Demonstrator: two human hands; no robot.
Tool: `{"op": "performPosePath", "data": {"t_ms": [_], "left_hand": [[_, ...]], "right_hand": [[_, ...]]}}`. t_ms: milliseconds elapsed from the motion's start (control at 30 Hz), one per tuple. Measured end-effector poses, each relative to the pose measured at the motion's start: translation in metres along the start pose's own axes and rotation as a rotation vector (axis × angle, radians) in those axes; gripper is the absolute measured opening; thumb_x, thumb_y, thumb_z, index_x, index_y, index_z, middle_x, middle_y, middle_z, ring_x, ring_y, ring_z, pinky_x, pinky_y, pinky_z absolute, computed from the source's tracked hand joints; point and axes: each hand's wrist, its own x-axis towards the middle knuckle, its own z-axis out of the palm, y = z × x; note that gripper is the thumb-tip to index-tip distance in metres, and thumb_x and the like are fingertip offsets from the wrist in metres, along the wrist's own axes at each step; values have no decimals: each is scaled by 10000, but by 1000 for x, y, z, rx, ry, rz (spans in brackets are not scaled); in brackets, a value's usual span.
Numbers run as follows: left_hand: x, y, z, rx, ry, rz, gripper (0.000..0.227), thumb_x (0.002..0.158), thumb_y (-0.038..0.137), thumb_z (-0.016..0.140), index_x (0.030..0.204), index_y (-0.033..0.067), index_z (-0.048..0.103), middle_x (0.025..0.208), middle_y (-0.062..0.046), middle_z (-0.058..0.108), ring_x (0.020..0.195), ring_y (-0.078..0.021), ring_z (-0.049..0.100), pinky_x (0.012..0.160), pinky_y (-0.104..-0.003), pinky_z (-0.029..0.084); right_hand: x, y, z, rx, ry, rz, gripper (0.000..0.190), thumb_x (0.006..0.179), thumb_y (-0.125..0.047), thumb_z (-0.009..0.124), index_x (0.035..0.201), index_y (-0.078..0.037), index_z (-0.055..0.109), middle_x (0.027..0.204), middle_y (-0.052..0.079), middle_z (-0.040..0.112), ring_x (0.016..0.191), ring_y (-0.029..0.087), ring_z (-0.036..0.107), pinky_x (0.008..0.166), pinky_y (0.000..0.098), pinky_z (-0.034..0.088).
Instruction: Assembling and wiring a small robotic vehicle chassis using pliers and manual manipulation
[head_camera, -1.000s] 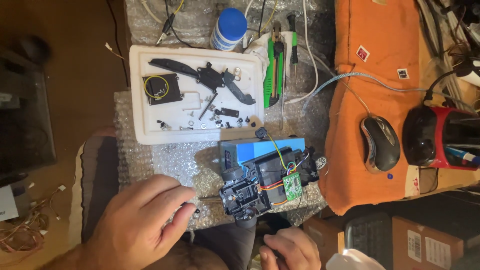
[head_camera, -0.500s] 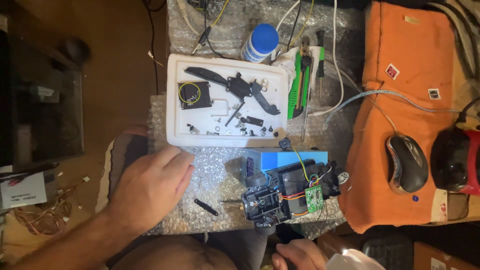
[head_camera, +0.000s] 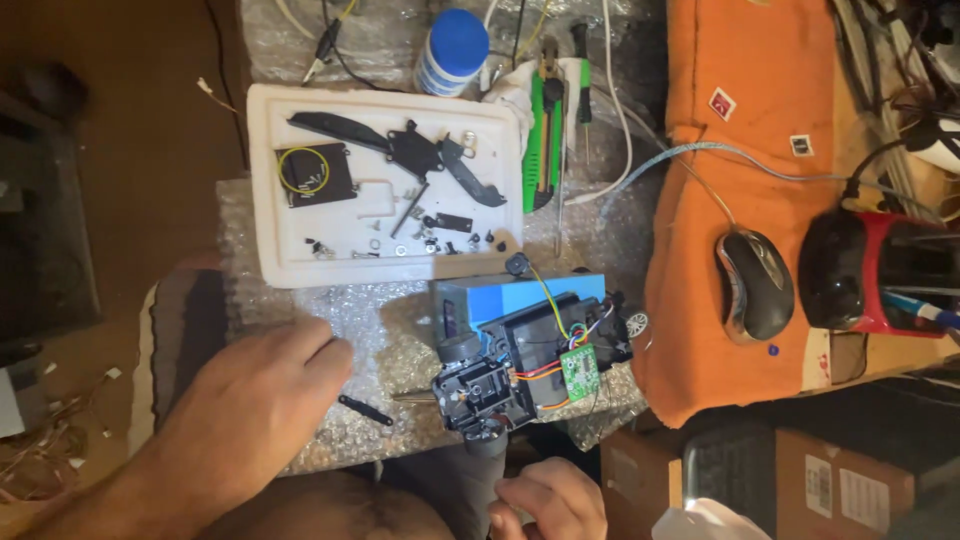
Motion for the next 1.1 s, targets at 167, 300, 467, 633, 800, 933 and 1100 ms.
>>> {"op": "performPosePath", "data": {"t_ms": [167, 300, 467, 633, 800, 933, 1100], "left_hand": [[-4, 4, -4, -170, -140, -74, 201, 669, 156, 602, 853, 179, 525, 847, -32, 503, 727, -299, 573, 647, -463, 487], [-4, 9, -3, -155, -102, -107, 203, 702, 83, 631, 824, 201, 520, 819, -17, 503, 658, -283, 604, 636, -457, 509], [0, 26, -28, -823, 102, 138, 36, 947, 100, 639, 952, 98, 604, 917, -31, 696, 774, -172, 670, 682, -315, 542], [-2, 52, -37, -1175, -54, 54, 102, 904, 62, 655, 950, 149, 631, 792, 26, 653, 644, -120, 606, 580, -258, 513], [-5, 56, -31, -1399, -213, -56, 322, 907, 103, 744, 1165, 137, 555, 832, 60, 697, 582, -64, 570, 520, -230, 534], [-1, 52, -40, -1347, -410, -120, 324, 915, 168, 765, 1154, 201, 548, 850, 86, 726, 641, -72, 556, 577, -246, 529], [4, 49, -53, -1302, -617, -146, 337, 937, 414, 788, 1128, 251, 564, 875, 90, 678, 699, -49, 529, 616, -222, 529]], "right_hand": [[5, 0, 1, 28, -20, -26, 238, 926, -389, 638, 831, -180, 704, 706, -16, 599, 520, 131, 534, 531, 244, 476], [10, -11, -5, -46, 20, 5, 298, 923, -449, 613, 799, -206, 731, 691, -34, 583, 585, 124, 546, 625, 240, 518], [38, -38, -34, 32, -193, 38, 282, 846, -299, 801, 1105, -229, 715, 1033, -50, 772, 883, 111, 760, 868, 255, 559], [78, -64, -23, 131, -306, -17, 134, 880, -212, 771, 1011, -202, 748, 970, -51, 810, 681, 114, 733, 647, 248, 542], [81, -66, -18, 130, -291, -93, 125, 895, -190, 774, 1007, -246, 774, 1001, -72, 769, 663, 109, 676, 625, 269, 509], [86, -66, -15, 98, -247, -176, 117, 902, -193, 767, 1009, -239, 773, 929, -61, 736, 593, 103, 598, 547, 260, 449], [103, -61, -29, 144, -415, -252, 102, 973, -192, 688, 1028, -171, 773, 977, -33, 736, 630, 114, 646, 565, 277, 470]]}}
